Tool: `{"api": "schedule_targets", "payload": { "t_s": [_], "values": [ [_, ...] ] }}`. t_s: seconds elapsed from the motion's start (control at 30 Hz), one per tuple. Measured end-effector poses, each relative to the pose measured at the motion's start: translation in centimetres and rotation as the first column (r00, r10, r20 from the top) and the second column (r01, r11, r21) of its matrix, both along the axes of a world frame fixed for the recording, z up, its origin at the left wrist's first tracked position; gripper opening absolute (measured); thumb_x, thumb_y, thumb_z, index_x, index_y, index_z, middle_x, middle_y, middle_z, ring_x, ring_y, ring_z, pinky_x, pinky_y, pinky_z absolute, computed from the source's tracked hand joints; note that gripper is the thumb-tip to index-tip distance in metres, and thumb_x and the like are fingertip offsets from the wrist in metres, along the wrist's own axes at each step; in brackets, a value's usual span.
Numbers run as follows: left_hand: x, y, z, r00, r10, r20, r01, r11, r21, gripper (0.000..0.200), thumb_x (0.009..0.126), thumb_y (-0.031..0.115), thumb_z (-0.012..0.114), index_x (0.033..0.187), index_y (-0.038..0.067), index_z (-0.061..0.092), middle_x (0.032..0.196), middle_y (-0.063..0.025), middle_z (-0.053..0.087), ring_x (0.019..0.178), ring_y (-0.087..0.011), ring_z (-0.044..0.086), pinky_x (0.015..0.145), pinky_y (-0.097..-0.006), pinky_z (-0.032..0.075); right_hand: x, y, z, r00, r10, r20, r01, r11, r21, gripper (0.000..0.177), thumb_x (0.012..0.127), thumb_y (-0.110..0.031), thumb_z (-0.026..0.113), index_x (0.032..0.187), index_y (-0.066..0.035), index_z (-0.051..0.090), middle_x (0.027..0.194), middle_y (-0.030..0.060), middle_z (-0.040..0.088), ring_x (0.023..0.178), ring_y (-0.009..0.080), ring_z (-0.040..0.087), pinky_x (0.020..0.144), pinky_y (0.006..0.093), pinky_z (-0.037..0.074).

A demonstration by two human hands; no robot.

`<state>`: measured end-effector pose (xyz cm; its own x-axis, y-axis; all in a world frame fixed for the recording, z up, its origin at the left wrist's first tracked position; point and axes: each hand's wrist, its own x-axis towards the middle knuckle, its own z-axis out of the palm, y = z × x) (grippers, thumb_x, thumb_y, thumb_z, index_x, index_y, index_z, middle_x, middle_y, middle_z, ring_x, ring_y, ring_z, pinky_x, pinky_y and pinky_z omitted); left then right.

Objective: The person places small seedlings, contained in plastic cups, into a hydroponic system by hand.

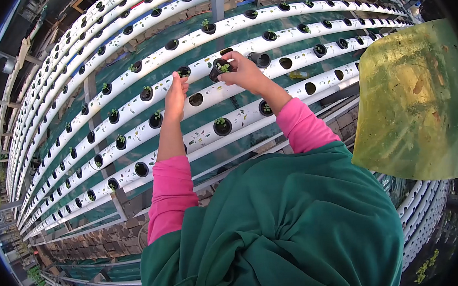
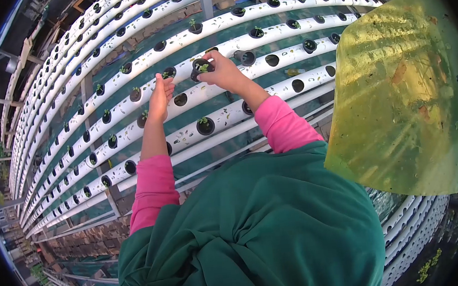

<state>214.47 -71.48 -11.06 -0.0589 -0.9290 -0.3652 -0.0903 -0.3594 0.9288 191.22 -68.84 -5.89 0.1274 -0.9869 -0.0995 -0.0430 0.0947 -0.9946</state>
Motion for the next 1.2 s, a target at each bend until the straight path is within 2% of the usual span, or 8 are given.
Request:
{"api": "schedule_targets", "payload": {
  "t_s": [0.13,0.27,0.57,0.77,0.87,0.97,1.07,1.2],
  "values": [
    [0.3,-0.1,-0.4,0.999,-0.011,-0.032,0.011,1.000,0.000,0.081,0.093,0.068,0.032,0.131,0.000,0.052,0.126,-0.0189,0.053,0.122,-0.0290,0.047,0.106,-0.0402,0.032,-8.0,0.7,1.6,0.971,-0.238,0.015,0.238,0.970,-0.057,0.051,0.074,-0.007,0.074,0.118,0.000,0.049,0.092,0.0108,0.064,0.075,0.0135,0.062,0.062,0.0264,0.050],
    [0.1,-0.1,0.0,1.000,-0.025,-0.015,0.025,1.000,0.001,0.081,0.092,0.068,0.037,0.132,0.000,0.051,0.129,-0.0194,0.052,0.123,-0.0292,0.046,0.108,-0.0401,0.030,-14.5,1.7,1.2,0.837,-0.447,-0.316,0.450,0.890,-0.070,0.054,0.073,-0.010,0.075,0.120,0.002,0.049,0.093,0.0120,0.063,0.074,0.0155,0.063,0.060,0.0269,0.052],
    [0.1,-0.1,-0.4,0.999,-0.035,-0.001,0.035,0.999,-0.026,0.080,0.091,0.068,0.040,0.132,-0.001,0.051,0.129,-0.0198,0.052,0.124,-0.0297,0.045,0.108,-0.0407,0.030,-16.5,2.0,-2.7,0.732,-0.469,-0.494,0.514,0.856,-0.052,0.063,0.067,-0.020,0.080,0.120,-0.002,0.052,0.096,0.0144,0.064,0.077,0.0200,0.064,0.069,0.0310,0.053],
    [0.1,-0.1,-0.2,0.999,-0.037,0.023,0.038,0.999,-0.026,0.081,0.091,0.067,0.042,0.132,-0.001,0.050,0.129,-0.0204,0.051,0.124,-0.0304,0.045,0.108,-0.0415,0.030,-15.8,2.4,-3.6,0.601,-0.444,-0.664,0.359,0.893,-0.272,0.067,0.066,-0.025,0.082,0.122,-0.004,0.052,0.108,0.0200,0.063,0.100,0.0306,0.062,0.088,0.0374,0.049],
    [0.2,-0.2,-0.4,0.999,-0.040,0.018,0.041,0.999,-0.023,0.080,0.091,0.067,0.042,0.132,-0.002,0.050,0.129,-0.0207,0.051,0.125,-0.0307,0.045,0.109,-0.0416,0.030,-15.0,2.6,-3.3,0.381,-0.527,-0.759,0.318,0.846,-0.428,0.066,0.067,-0.025,0.082,0.123,-0.005,0.054,0.111,0.0185,0.062,0.100,0.0313,0.062,0.088,0.0381,0.049],
    [0.2,-0.3,-0.6,0.999,-0.037,0.018,0.038,0.999,-0.027,0.079,0.092,0.065,0.043,0.132,-0.002,0.050,0.130,-0.0212,0.051,0.125,-0.0310,0.045,0.109,-0.0418,0.030,-12.7,3.9,0.2,0.436,-0.496,-0.751,0.257,0.868,-0.424,0.061,0.067,-0.024,0.082,0.121,-0.005,0.058,0.112,0.0177,0.062,0.102,0.0317,0.061,0.089,0.0387,0.049],
    [0.3,-0.4,-0.8,0.998,-0.055,0.026,0.056,0.998,-0.035,0.078,0.092,0.064,0.043,0.132,-0.002,0.050,0.131,-0.0218,0.050,0.126,-0.0311,0.044,0.109,-0.0418,0.030,-9.4,6.2,3.0,0.751,-0.012,-0.660,0.040,0.999,0.027,0.052,0.066,-0.024,0.082,0.111,-0.006,0.064,0.111,0.0168,0.063,0.102,0.0300,0.060,0.090,0.0389,0.048],
    [0.4,-0.4,-0.9,0.997,-0.071,0.033,0.073,0.996,-0.046,0.077,0.092,0.064,0.043,0.132,-0.003,0.050,0.131,-0.0224,0.050,0.126,-0.0313,0.044,0.109,-0.0417,0.031,-7.1,9.8,0.4,0.340,0.114,-0.933,-0.296,0.955,0.009,0.058,0.062,-0.024,0.083,0.114,-0.011,0.063,0.105,0.0107,0.062,0.101,0.0312,0.055,0.089,0.0392,0.048]
  ]
}}
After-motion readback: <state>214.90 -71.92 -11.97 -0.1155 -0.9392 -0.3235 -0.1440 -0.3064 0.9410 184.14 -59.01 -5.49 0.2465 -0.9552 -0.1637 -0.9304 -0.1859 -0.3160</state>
